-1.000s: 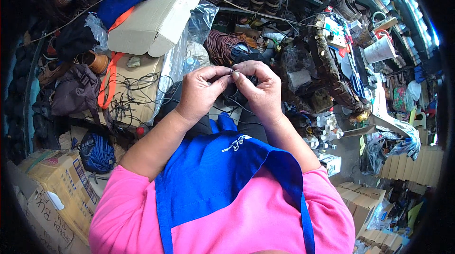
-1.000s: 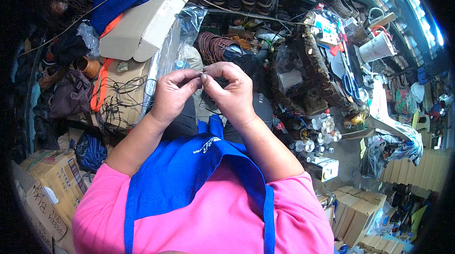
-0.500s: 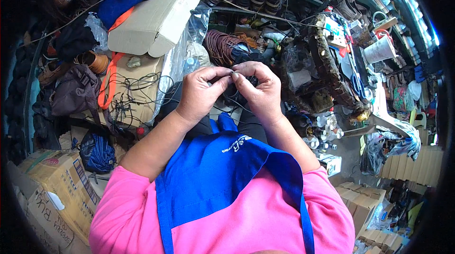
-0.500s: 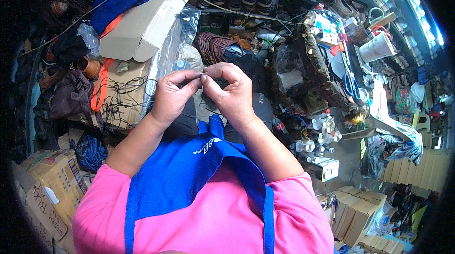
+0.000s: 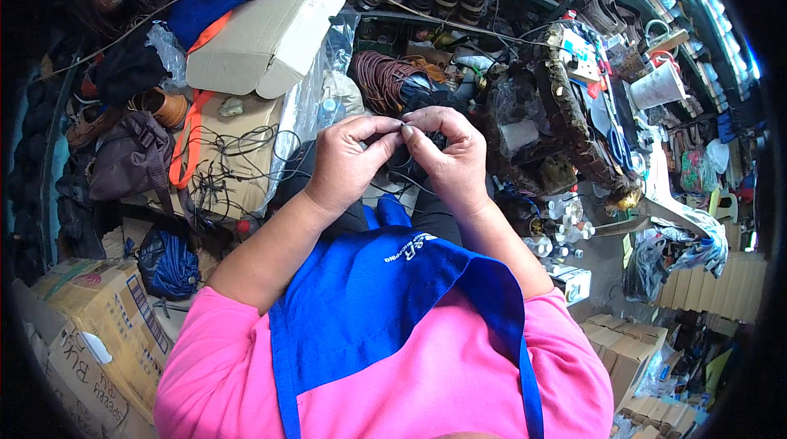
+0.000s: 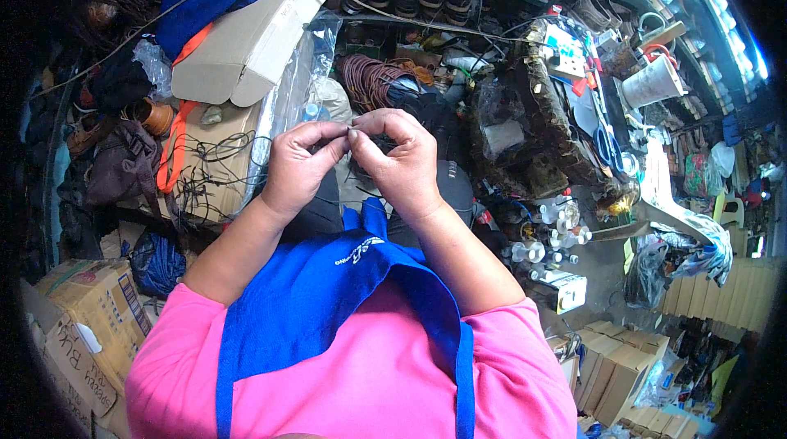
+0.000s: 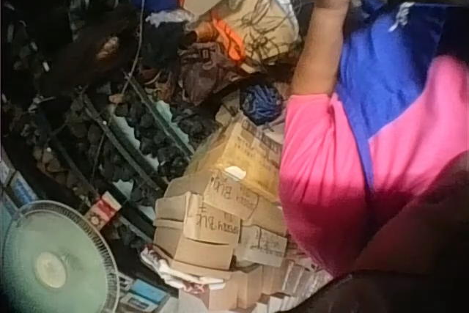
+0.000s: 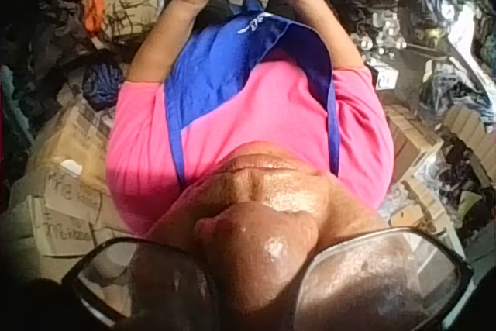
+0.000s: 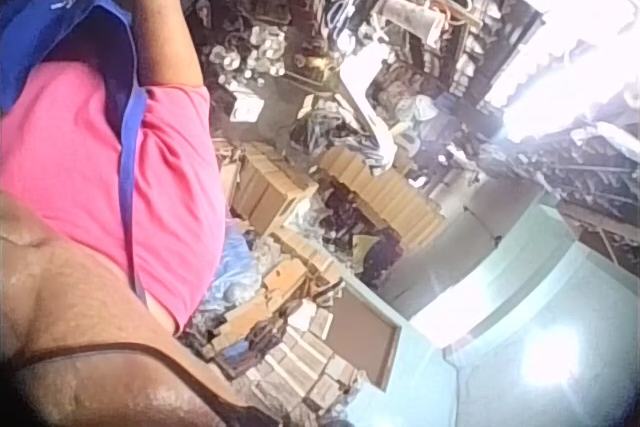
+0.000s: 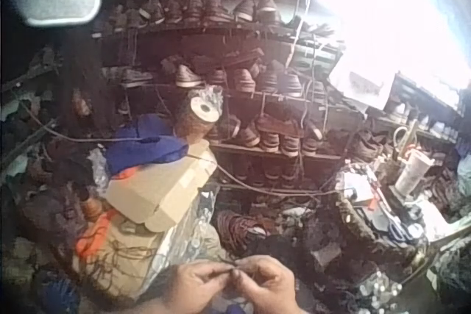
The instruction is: Manually stitching or repairing a shoe component using a needle and thread.
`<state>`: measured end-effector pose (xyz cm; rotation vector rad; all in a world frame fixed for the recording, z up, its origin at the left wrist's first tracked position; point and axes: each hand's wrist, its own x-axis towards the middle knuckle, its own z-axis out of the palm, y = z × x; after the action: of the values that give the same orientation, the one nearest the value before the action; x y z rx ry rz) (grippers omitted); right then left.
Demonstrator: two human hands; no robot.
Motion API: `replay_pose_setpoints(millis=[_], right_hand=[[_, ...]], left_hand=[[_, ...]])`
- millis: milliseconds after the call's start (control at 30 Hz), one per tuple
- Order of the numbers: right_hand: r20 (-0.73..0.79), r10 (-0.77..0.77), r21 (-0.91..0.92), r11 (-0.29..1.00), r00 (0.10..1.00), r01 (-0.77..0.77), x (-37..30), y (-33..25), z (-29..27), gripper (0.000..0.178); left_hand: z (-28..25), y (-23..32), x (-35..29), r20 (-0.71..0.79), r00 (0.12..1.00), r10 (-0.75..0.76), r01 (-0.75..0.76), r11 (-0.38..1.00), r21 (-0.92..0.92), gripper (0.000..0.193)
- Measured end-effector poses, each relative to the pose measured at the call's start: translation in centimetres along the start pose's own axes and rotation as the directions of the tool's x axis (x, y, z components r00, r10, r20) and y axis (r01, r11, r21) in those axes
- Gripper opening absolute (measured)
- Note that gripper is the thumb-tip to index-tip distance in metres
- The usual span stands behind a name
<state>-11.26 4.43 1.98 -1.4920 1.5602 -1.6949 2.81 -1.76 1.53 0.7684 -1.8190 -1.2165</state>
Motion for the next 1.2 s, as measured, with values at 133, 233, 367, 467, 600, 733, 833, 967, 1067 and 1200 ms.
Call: replay_pose_setpoints(millis=[133,233,367,467,600,733,833,967,1067,1200], right_hand=[[0.001,0.020,0.025,0.999,1.000,-0.020,0.0,0.0,0.0,0.006],[0.008,0.038,0.035,0.999,0.999,-0.038,0.0,0.0,0.0,0.006],[0.006,0.050,0.048,0.998,0.999,-0.050,-0.1,0.0,0.0,0.005],[0.016,0.052,0.063,0.997,0.999,-0.052,-0.1,0.1,-0.1,0.005],[0.031,0.027,0.048,0.998,0.999,-0.029,0.0,0.1,-0.2,0.005],[0.017,0.005,0.027,1.000,1.000,-0.006,-0.1,0.5,-0.4,0.006],[0.043,0.027,0.045,0.999,0.999,-0.029,-0.1,0.6,-0.7,0.006],[0.058,0.007,0.037,0.999,0.998,-0.009,-0.1,0.2,-0.8,0.007],[0.100,-0.031,-0.027,0.999,0.994,0.034,-0.1,-0.3,-0.9,0.008],[0.136,-0.033,-0.083,0.996,0.990,0.045,0.0,-0.6,-1.2,0.009]], left_hand=[[0.0,0.1,0.0,-0.007,0.999,0.045,-0.044,0.998,0.039,0.013],[0.0,-0.2,0.0,-0.014,0.997,0.077,-0.076,0.996,0.045,0.012],[-0.1,0.5,0.1,-0.017,0.994,0.110,-0.108,0.989,0.098,0.012],[-0.2,0.6,0.1,-0.010,0.992,0.130,-0.127,0.983,0.135,0.013],[-0.1,0.1,0.1,-0.017,0.996,0.092,-0.090,0.992,0.086,0.013],[-0.9,0.0,0.1,0.111,0.994,-0.024,0.011,0.993,0.119,0.020],[-0.9,-0.6,0.1,0.111,0.994,0.007,-0.001,0.999,-0.049,0.026],[-1.4,-0.1,0.4,0.171,0.977,-0.127,0.179,0.925,-0.335,0.028],[-2.1,0.9,1.0,0.165,0.958,0.235,-0.252,0.964,0.087,0.026],[-2.3,1.8,1.2,0.180,0.890,0.419,-0.455,0.830,0.322,0.023]])
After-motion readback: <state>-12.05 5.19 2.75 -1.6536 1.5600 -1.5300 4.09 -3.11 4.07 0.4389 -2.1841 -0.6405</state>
